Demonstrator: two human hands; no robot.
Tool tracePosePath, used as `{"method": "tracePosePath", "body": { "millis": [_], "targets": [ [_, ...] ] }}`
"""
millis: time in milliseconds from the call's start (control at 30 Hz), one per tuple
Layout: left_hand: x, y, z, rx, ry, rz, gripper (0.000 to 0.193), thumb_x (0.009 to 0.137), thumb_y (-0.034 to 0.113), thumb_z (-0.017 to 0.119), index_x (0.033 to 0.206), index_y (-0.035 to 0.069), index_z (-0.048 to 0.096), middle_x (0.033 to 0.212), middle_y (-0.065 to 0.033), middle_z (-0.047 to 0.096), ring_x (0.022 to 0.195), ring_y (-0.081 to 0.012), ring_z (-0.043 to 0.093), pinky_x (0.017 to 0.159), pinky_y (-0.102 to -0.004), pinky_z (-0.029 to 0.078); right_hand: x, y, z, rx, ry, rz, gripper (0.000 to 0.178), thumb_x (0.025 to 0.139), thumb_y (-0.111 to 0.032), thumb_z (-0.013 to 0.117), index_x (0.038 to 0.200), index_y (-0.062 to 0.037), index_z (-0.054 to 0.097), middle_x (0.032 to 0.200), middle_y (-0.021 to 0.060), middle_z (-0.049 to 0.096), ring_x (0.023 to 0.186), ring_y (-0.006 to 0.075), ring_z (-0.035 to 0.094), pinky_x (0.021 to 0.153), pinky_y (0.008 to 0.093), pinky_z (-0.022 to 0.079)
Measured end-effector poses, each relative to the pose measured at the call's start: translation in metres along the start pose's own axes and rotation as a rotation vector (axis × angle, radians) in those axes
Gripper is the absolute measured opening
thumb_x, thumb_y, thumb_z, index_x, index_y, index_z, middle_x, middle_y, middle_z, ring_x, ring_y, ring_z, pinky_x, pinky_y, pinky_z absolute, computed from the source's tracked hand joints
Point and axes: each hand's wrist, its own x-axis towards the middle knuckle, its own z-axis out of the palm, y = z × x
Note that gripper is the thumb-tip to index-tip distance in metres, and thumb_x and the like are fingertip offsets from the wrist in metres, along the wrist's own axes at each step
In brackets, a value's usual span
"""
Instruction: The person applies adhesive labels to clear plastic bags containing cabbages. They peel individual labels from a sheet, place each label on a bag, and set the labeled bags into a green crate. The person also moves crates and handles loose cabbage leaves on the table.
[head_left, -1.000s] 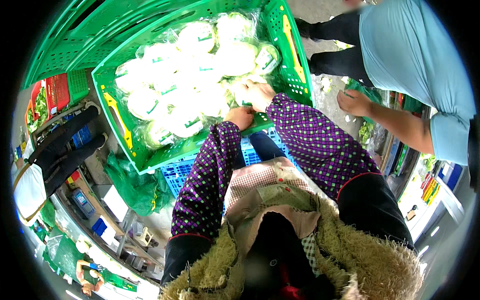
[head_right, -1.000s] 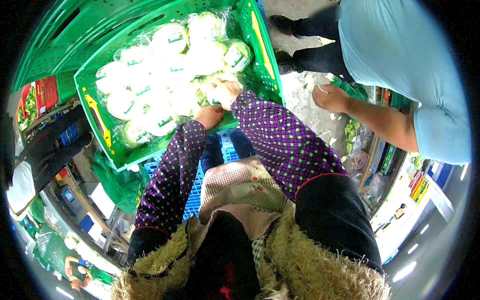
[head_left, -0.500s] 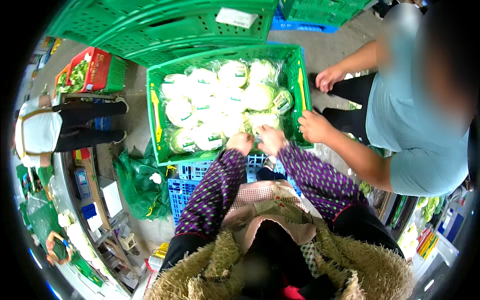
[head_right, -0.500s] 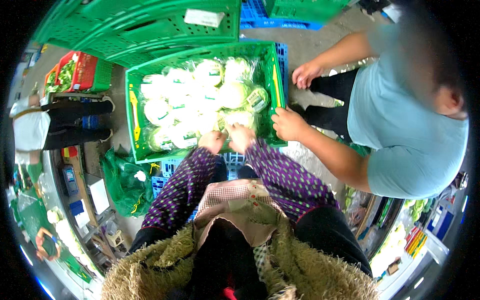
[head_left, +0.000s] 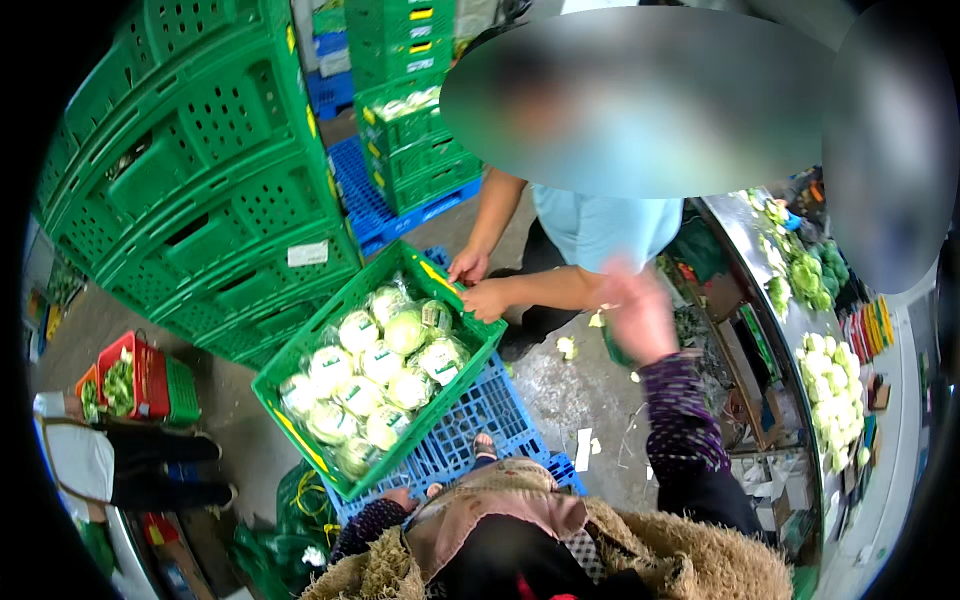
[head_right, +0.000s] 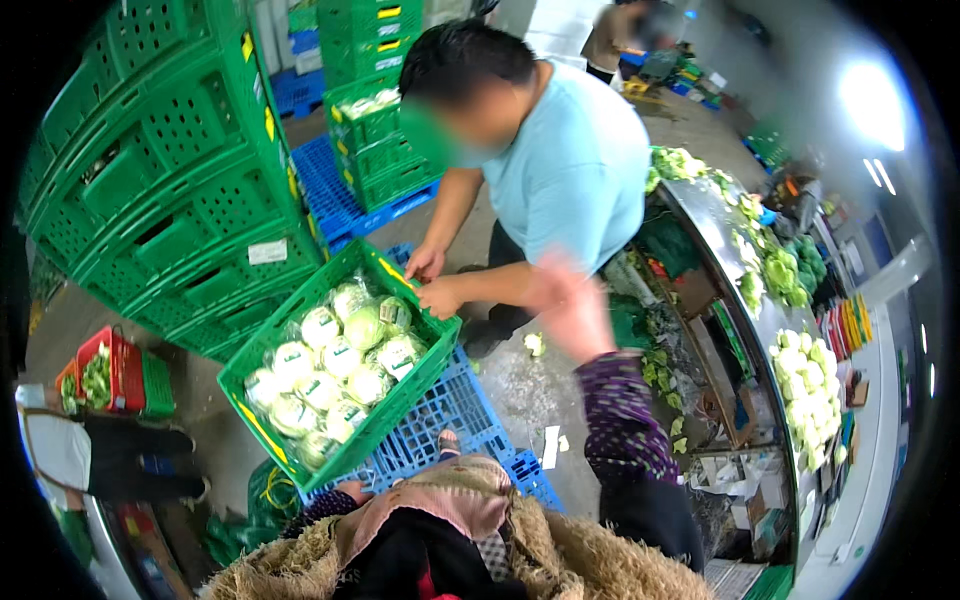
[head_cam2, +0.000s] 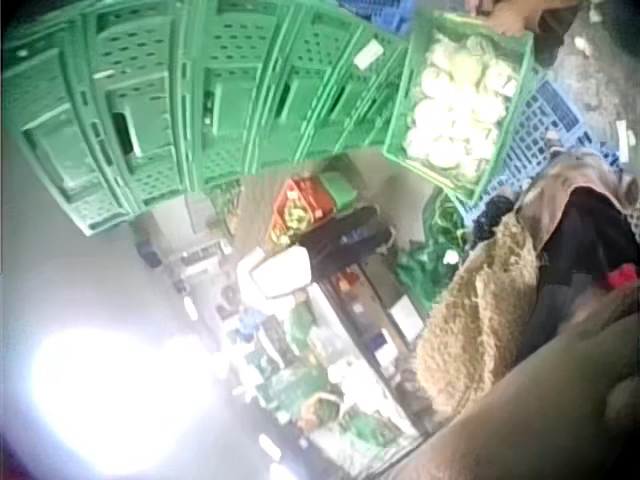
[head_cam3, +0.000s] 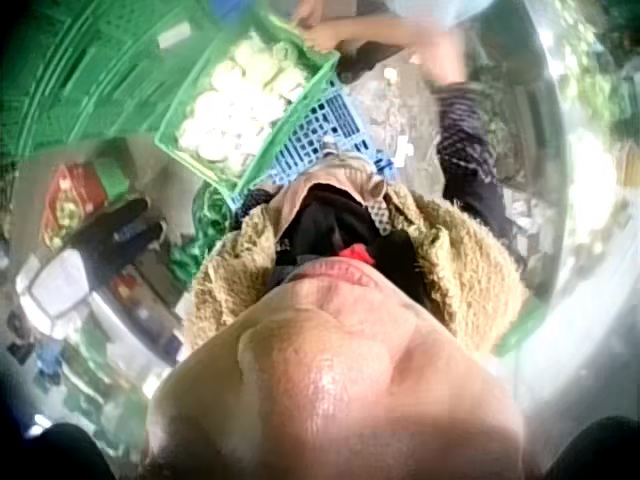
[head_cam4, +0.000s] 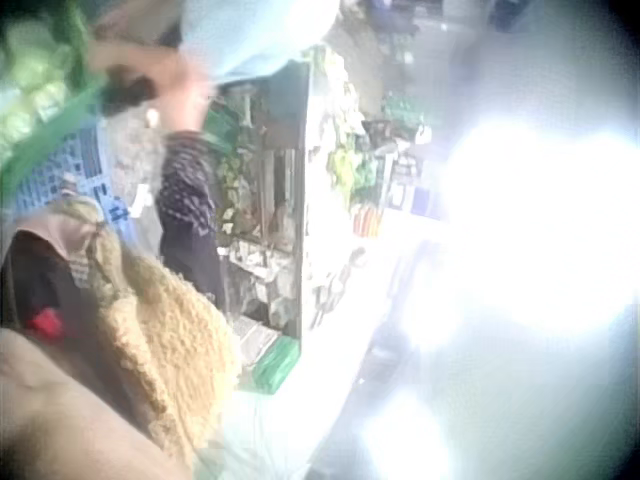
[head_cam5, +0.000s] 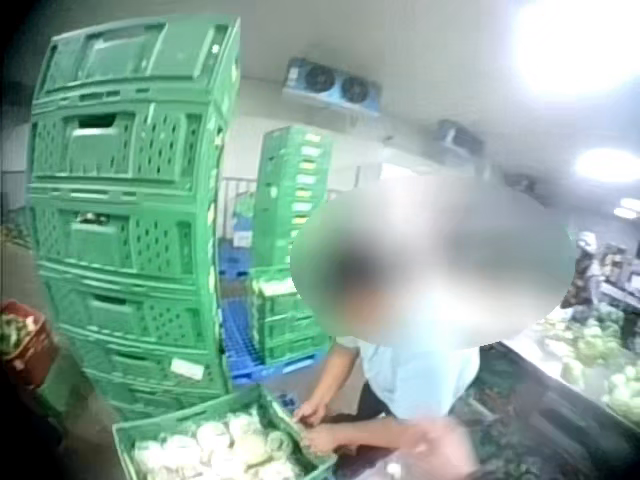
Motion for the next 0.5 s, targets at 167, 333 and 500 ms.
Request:
{"method": "tracePosePath", "body": {
  "millis": [167, 333, 500],
  "targets": [
    [0.057, 0.027, -0.061, -0.311, 0.058, 0.185, 0.035, 0.084, 0.021, 0.060, 0.114, 0.001, 0.062, 0.079, -0.0114, 0.069, 0.063, -0.0206, 0.064, 0.062, -0.0343, 0.053, 0.064, -0.103, -0.143, -0.032, 0.883, -0.390, 0.034, 0.080, -0.017, 0.068, 0.109, -0.0018, 0.061, 0.089, 0.0157, 0.067, 0.078, 0.0250, 0.064, 0.072, 0.0373, 0.052],
    [0.010, 0.094, -0.030, 0.114, 0.383, 0.373, 0.035, 0.080, 0.039, 0.063, 0.103, 0.013, 0.067, 0.094, -0.0147, 0.068, 0.087, -0.0340, 0.065, 0.076, -0.0470, 0.051, -0.082, -0.048, 0.037, -0.081, -0.238, -0.091, 0.047, 0.080, -0.025, 0.070, 0.119, -0.0024, 0.057, 0.089, 0.0161, 0.067, 0.076, 0.0250, 0.064, 0.069, 0.0374, 0.051],
    [-0.019, 0.097, -0.027, 0.072, -0.034, 0.396, 0.049, 0.078, 0.035, 0.066, 0.120, 0.011, 0.062, 0.109, -0.0178, 0.066, 0.101, -0.0325, 0.061, 0.093, -0.0456, 0.045, -0.353, -0.048, 0.104, 0.128, -0.663, 0.386, 0.058, 0.078, -0.033, 0.075, 0.123, -0.0017, 0.056, 0.084, 0.0169, 0.067, 0.073, 0.0250, 0.065, 0.068, 0.0378, 0.051]
  ]
}}
